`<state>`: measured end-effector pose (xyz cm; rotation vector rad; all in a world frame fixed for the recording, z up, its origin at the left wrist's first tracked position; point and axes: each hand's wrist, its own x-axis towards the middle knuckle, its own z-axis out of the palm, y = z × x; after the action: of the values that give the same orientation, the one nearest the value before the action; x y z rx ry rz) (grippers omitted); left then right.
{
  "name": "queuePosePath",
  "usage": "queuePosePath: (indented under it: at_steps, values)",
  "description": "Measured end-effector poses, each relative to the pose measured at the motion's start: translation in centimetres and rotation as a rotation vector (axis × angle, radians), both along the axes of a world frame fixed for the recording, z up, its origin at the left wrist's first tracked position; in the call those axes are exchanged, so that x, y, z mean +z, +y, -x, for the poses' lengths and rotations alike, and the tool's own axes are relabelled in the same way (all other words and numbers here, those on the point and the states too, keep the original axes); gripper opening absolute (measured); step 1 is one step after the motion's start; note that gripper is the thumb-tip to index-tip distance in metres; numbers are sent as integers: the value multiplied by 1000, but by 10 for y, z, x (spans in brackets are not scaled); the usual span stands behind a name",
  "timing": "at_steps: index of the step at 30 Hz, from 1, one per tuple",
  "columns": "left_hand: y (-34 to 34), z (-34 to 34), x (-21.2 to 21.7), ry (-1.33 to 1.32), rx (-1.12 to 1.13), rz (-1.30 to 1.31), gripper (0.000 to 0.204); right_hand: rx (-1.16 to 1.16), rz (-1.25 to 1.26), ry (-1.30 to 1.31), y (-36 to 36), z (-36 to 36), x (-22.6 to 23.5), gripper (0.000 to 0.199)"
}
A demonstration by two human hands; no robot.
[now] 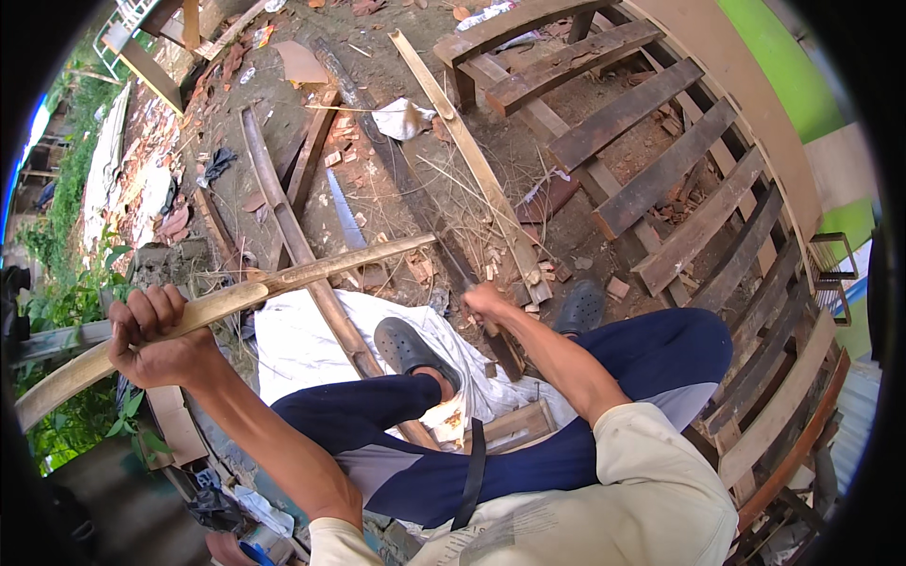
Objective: The person sits on the ground and uses a metal file to sharpen a long, thin wooden stick. They hold the stick in their left hand and repeatedly rub the file along its length with their right hand.
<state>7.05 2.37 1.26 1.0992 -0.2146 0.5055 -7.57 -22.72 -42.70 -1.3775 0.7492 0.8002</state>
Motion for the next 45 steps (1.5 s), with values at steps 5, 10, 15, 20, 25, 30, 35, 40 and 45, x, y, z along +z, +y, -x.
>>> queuePosePath:
  at_steps: [5, 10, 15, 20, 25, 30, 35, 40, 45]
  values:
    - [4, 4, -1, -4, 18, 9, 29, 52, 79, -114, 25, -31, 101, 22]
    - [2, 1, 0, -4, 31, -11, 29, 141, 404, -793, 49, -29, 132, 28]
    - [1, -2, 2, -8, -116, 6, 28, 202, 586, -58, -23, 20, -10, 39]
    - [9, 3, 0, 10, 19, 2, 29, -335, -427, 197, 8, -13, 42, 12]
    - [14, 2, -5, -8, -70, 9, 30, 157, 334, -504, 49, -29, 127, 22]
    - [22, 5, -6, -24, -161, 32, 31, 100, 430, -694, 53, -16, 96, 33]
    - [29, 13, -10, -65, -294, 54, 31, 221, 633, -96, 9, 43, 6, 41]
    - [24, 20, -12, -112, -417, 55, 29, 333, 654, -75, -32, 23, 28, 41]
    - [29, 19, -16, -151, -337, 84, 22, 547, 715, -278, -58, -22, 169, 37]
